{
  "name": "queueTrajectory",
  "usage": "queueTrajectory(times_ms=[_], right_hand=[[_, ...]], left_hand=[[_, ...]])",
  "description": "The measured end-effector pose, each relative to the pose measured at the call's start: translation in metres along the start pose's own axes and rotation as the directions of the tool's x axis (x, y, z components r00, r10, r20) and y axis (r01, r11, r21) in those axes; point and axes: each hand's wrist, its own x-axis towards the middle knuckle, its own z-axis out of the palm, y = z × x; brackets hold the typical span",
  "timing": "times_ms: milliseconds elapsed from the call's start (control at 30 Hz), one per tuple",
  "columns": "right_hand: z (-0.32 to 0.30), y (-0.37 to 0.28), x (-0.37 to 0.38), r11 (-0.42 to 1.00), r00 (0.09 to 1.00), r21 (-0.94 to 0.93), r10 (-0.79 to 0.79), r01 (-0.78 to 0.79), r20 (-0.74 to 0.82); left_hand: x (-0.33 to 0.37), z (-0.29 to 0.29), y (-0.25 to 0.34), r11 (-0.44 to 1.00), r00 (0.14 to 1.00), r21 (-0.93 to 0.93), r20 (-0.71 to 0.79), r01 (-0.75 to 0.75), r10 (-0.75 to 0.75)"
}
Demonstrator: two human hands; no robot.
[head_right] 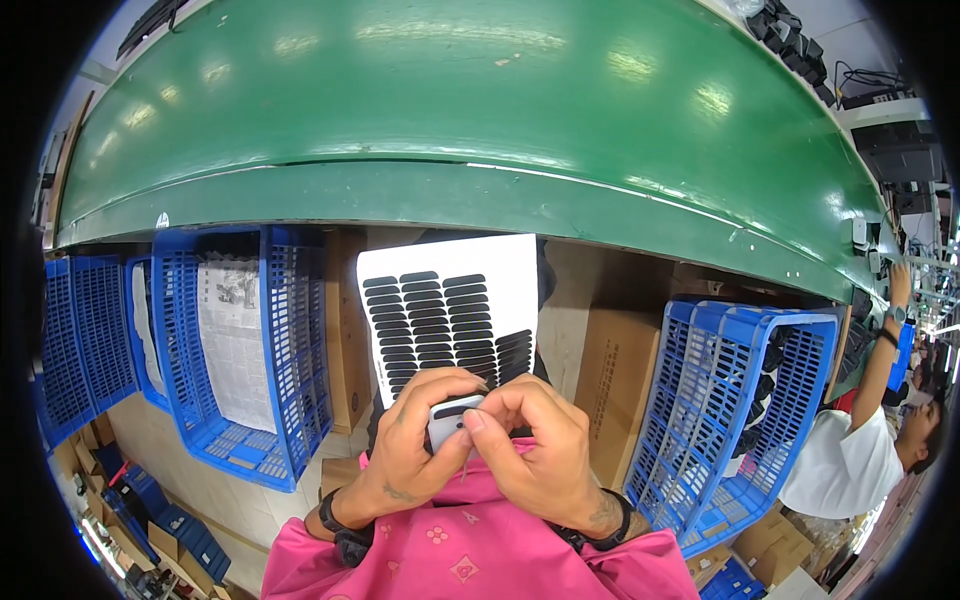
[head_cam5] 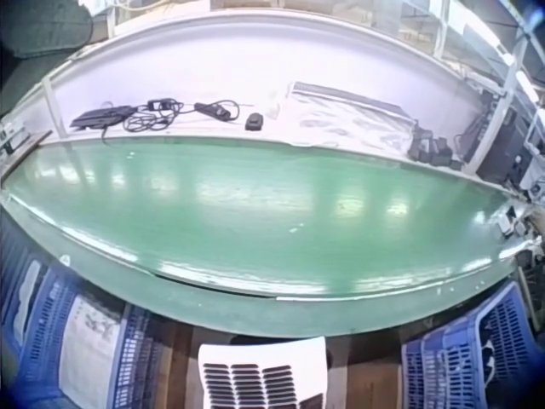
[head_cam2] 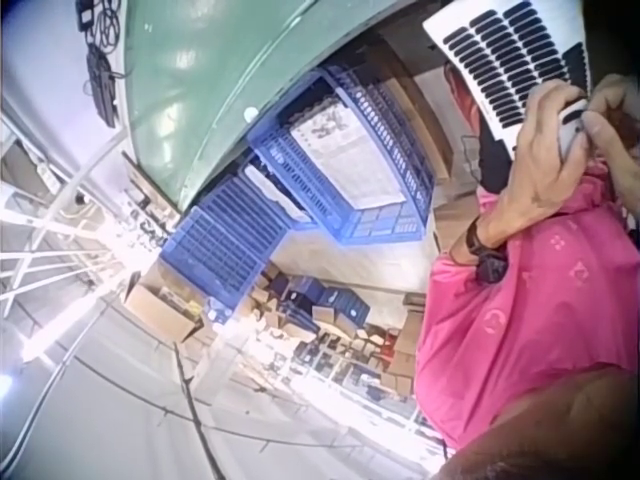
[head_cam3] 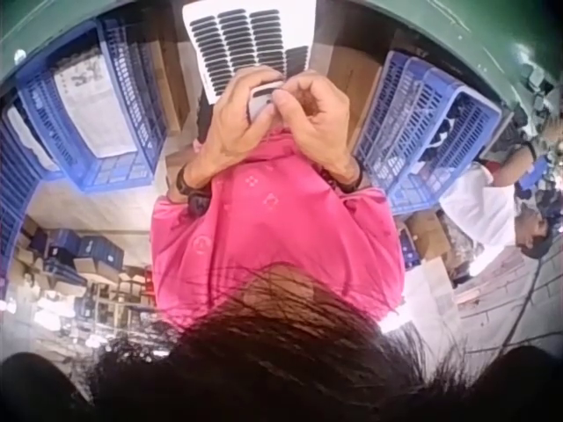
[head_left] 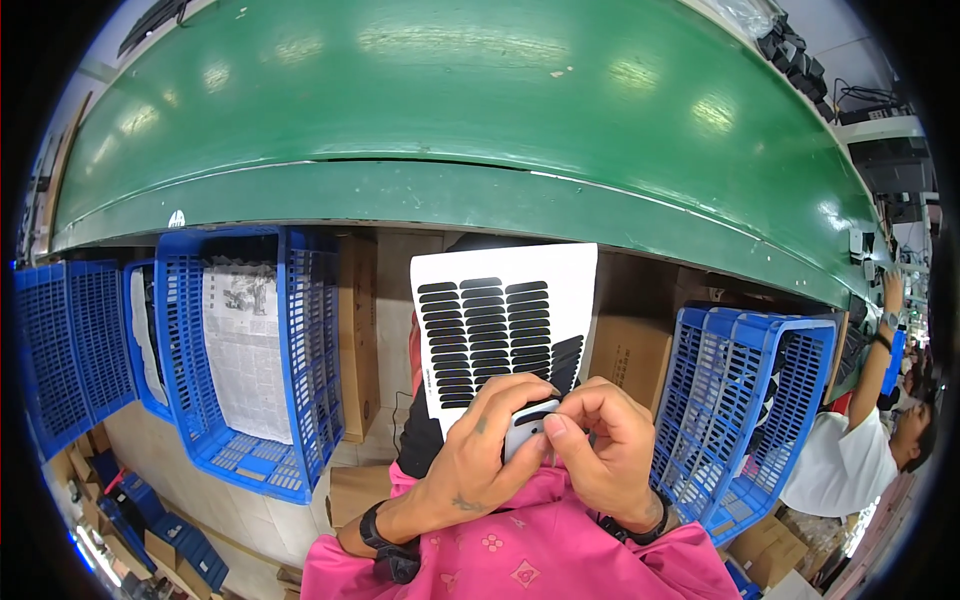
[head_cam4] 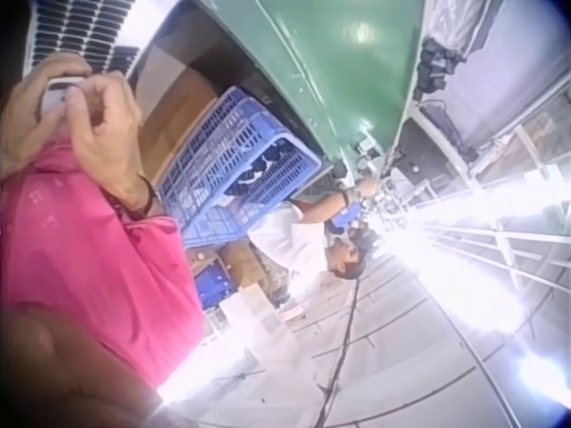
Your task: The person picks up a white electronic device and a sheet of black stickers, peels a sticker from the sheet, and applies it to the device. They then place the device into a blue crate and repeat the process with another device.
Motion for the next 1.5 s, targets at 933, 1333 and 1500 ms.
queueTrajectory(times_ms=[933,1333,1500], right_hand=[[-0.008,0.026,-0.011,0.963,0.926,0.079,0.221,-0.256,0.306],[-0.02,0.006,0.021,0.931,0.827,-0.323,0.043,0.171,0.561],[-0.02,0.01,0.032,0.99,0.996,-0.142,-0.004,0.017,0.091]], left_hand=[[-0.008,0.013,-0.011,0.748,0.963,-0.653,-0.111,0.117,-0.247],[0.005,-0.043,-0.011,0.986,0.911,0.093,0.401,-0.14,0.091],[-0.005,-0.038,-0.035,0.862,0.914,-0.332,0.271,0.383,-0.301]])
